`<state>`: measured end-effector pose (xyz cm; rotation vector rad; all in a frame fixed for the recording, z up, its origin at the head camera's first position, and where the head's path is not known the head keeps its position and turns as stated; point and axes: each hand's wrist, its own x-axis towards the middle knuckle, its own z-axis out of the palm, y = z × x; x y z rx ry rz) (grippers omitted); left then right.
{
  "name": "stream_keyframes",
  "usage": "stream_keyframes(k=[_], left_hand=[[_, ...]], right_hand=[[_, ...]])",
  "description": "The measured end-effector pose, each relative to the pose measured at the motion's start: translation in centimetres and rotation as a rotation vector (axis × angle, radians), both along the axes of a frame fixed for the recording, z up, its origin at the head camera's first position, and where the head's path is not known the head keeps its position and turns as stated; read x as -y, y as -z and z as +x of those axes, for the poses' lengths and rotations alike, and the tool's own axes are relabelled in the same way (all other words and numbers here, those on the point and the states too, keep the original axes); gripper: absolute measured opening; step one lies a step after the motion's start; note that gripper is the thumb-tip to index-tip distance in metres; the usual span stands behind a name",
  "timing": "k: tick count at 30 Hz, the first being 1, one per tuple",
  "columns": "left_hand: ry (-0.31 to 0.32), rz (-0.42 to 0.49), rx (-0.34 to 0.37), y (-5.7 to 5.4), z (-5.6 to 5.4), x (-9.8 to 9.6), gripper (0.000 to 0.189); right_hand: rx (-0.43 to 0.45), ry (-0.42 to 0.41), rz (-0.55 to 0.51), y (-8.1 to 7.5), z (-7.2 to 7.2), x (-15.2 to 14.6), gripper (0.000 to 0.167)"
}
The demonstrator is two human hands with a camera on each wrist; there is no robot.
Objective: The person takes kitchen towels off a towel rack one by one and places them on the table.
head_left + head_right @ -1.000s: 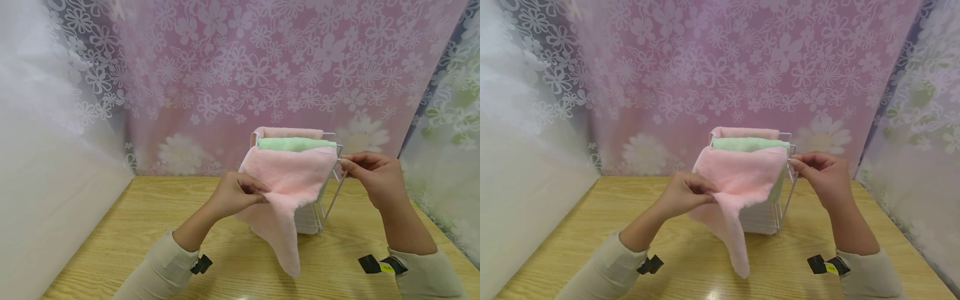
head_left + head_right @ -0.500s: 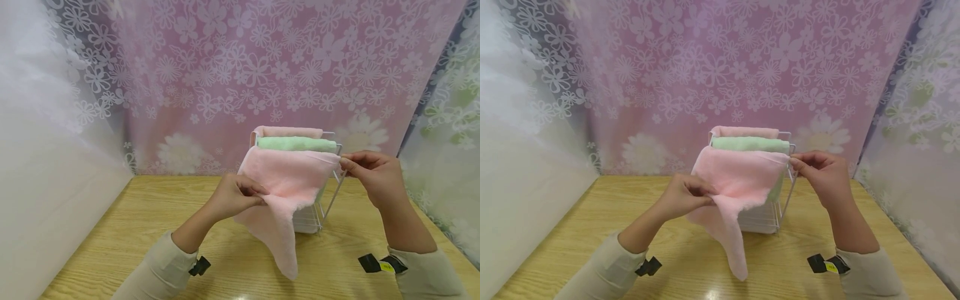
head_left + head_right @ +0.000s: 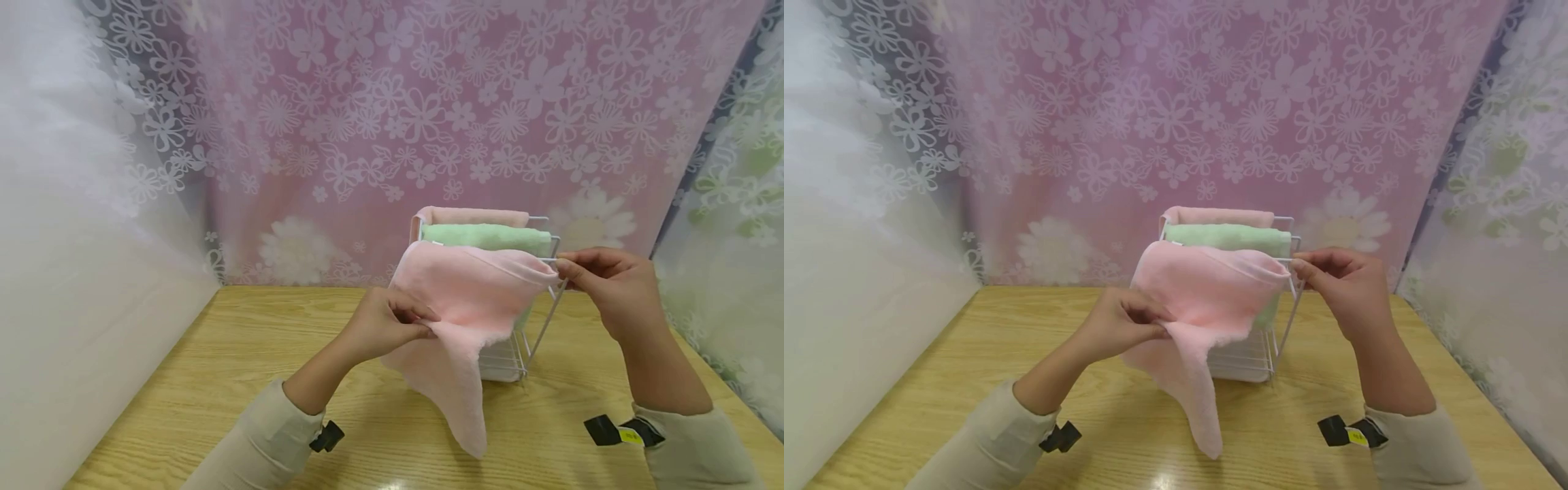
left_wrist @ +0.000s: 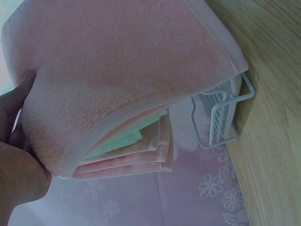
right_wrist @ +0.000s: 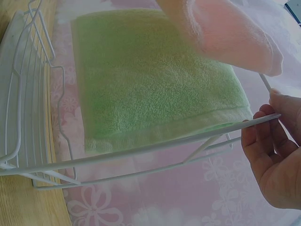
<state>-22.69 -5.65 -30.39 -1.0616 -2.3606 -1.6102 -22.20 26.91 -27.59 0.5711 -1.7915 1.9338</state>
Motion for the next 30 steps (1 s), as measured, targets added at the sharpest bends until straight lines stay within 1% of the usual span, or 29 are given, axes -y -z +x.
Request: stream_keyframes(k=[5, 10, 14, 16, 22, 25, 30], left_hand=[[0.005, -0.002, -0.01, 0.1, 0.0, 0.1, 0.012], [0.017, 0.006, -0.012, 0.2, 0.0, 0.5, 0.013], [0.022, 0.009, -0.017, 0.5, 0.2, 0.7, 0.013], [0.017, -0.002, -0.023, 0.6, 0.2, 0.8, 0.012], [-0.022, -0.053, -0.017, 0.8, 0.3, 0.9, 0.011], [-0.041, -0.076, -0.01, 0.9, 0.2, 1.0, 0.011], [-0.055, -0.076, 0.008, 0.9, -0.1, 1.3, 0.011]], right_hand=[[0.005, 0.01, -0.001, 0.0, 0.2, -0.1, 0.007], [0.014, -0.007, -0.006, 0.1, 0.3, -0.2, 0.008], [0.02, 0.003, 0.015, 0.0, 0.3, -0.1, 0.01], [0.028, 0.018, 0.027, 0.0, 0.3, -0.1, 0.011], [0.044, 0.038, 0.033, 0.1, 0.2, -0.1, 0.01], [0.035, 0.044, 0.029, 0.1, 0.2, -0.1, 0.009], [0.01, 0.029, 0.023, 0.2, 0.2, -0.2, 0.007]])
